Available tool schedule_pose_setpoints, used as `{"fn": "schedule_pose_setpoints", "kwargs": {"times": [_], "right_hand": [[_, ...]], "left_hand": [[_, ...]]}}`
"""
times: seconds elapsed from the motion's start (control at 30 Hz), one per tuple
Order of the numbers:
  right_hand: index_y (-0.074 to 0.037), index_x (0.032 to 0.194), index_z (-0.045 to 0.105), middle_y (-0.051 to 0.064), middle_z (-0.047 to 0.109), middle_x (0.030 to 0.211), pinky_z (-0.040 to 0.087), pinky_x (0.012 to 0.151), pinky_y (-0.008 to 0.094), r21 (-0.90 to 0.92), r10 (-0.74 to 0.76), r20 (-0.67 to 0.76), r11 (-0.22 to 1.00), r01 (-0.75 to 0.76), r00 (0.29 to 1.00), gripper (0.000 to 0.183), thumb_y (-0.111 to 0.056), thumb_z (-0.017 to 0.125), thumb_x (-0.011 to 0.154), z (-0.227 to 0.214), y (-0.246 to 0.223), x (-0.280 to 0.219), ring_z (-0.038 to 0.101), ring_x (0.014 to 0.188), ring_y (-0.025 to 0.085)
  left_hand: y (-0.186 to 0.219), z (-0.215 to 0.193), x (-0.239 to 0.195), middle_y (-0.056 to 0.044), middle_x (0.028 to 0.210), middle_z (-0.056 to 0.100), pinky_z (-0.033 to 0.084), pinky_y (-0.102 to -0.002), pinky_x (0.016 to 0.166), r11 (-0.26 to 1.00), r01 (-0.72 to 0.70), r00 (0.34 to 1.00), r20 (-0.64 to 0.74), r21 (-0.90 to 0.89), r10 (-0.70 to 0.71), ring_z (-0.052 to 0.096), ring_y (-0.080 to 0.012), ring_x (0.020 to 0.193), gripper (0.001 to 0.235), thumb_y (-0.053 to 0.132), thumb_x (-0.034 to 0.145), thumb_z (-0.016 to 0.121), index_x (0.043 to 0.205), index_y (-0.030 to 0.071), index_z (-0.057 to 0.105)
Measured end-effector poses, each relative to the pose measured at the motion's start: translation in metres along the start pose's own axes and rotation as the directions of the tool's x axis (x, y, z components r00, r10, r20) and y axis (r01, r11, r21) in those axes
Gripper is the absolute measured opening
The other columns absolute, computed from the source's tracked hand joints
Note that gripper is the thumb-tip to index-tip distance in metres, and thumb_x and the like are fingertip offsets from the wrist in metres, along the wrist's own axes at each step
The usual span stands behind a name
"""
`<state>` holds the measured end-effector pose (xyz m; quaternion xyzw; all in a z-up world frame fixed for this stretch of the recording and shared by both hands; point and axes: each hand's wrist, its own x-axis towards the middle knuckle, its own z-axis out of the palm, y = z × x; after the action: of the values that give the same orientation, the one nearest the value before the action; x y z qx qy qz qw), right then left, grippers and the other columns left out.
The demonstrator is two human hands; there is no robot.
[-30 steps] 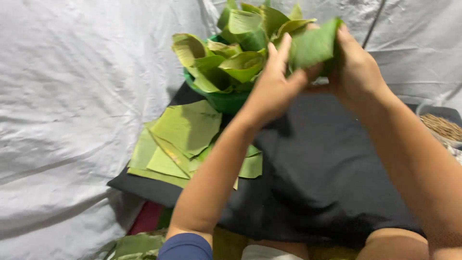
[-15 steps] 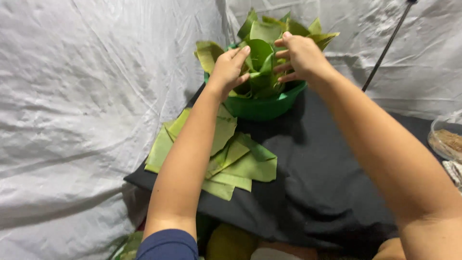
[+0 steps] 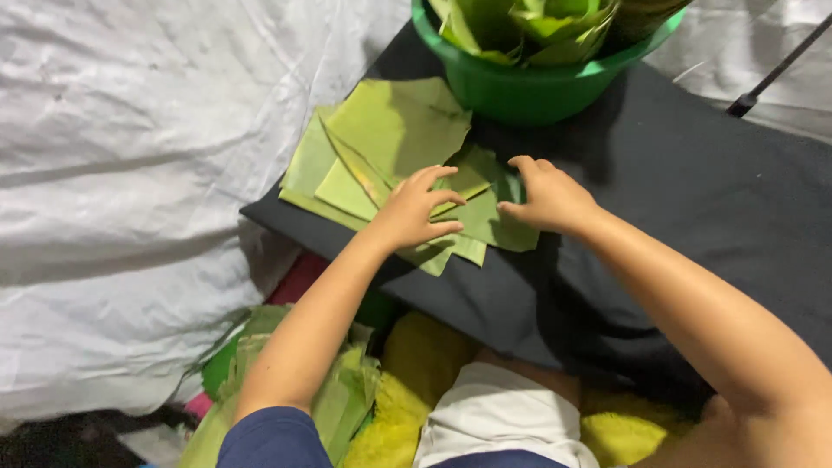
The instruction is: Cleaning banana leaves with a cloth and rolling them into cone shapes, then securing them with small wooden sticks.
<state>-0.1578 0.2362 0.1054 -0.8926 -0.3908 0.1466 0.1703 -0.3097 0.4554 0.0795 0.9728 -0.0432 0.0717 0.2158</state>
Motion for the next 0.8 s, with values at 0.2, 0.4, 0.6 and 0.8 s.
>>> {"fn": "schedule_pose_setpoints", "kwargs": {"times": [0.2,0.4,0.6,0.8], "right_hand": [[0.002,0.148,0.048,0.029,0.063,0.121,0.063,0.081,0.052,-0.021,-0.053,-0.023,0.998,0.053,0.998,0.075,-0.018,0.08,0.084,0.031,0.006,0.015,0.07,0.107,0.044],[-0.005,0.122,0.075,0.017,0.077,0.109,0.058,0.091,0.047,-0.012,-0.221,-0.274,0.974,0.226,0.936,0.032,-0.005,0.067,0.091,0.028,0.019,0.009,0.072,0.105,0.038],[0.004,0.141,0.052,0.026,0.063,0.125,0.061,0.092,0.048,0.982,0.243,0.11,0.123,-0.144,0.964,0.042,-0.005,0.052,0.101,0.039,0.015,0.034,0.072,0.105,0.034],[0.008,0.146,0.047,0.035,0.054,0.136,0.056,0.093,0.051,0.923,0.173,0.056,0.367,-0.117,0.983,0.08,-0.06,0.038,0.105,0.039,-0.003,0.025,0.066,0.115,0.042]], "left_hand": [[-0.002,0.045,-0.007,-0.01,0.16,0.041,0.023,-0.065,0.12,0.993,0.113,0.992,0.047,0.041,-0.115,0.03,-0.034,0.153,0.053,0.06,0.091,0.069,0.135,0.031,0.066],[0.024,0.027,-0.012,-0.014,0.164,0.03,0.019,-0.078,0.114,0.977,0.133,0.986,0.077,0.169,-0.148,0.017,-0.0402,0.155,0.09,0.081,0.079,0.064,0.147,0.022,0.056],[-0.023,0.064,0.002,0.0,0.159,0.037,0.036,-0.079,0.107,0.974,0.146,0.987,-0.088,0.172,-0.132,0.04,-0.0306,0.146,0.063,0.009,0.082,0.064,0.142,0.025,0.055],[-0.033,0.019,0.006,-0.032,0.089,0.07,0.061,-0.065,0.077,0.905,0.406,0.825,-0.375,-0.128,-0.423,0.073,-0.0503,0.087,0.057,0.003,0.098,0.038,0.152,0.007,0.023]]}}
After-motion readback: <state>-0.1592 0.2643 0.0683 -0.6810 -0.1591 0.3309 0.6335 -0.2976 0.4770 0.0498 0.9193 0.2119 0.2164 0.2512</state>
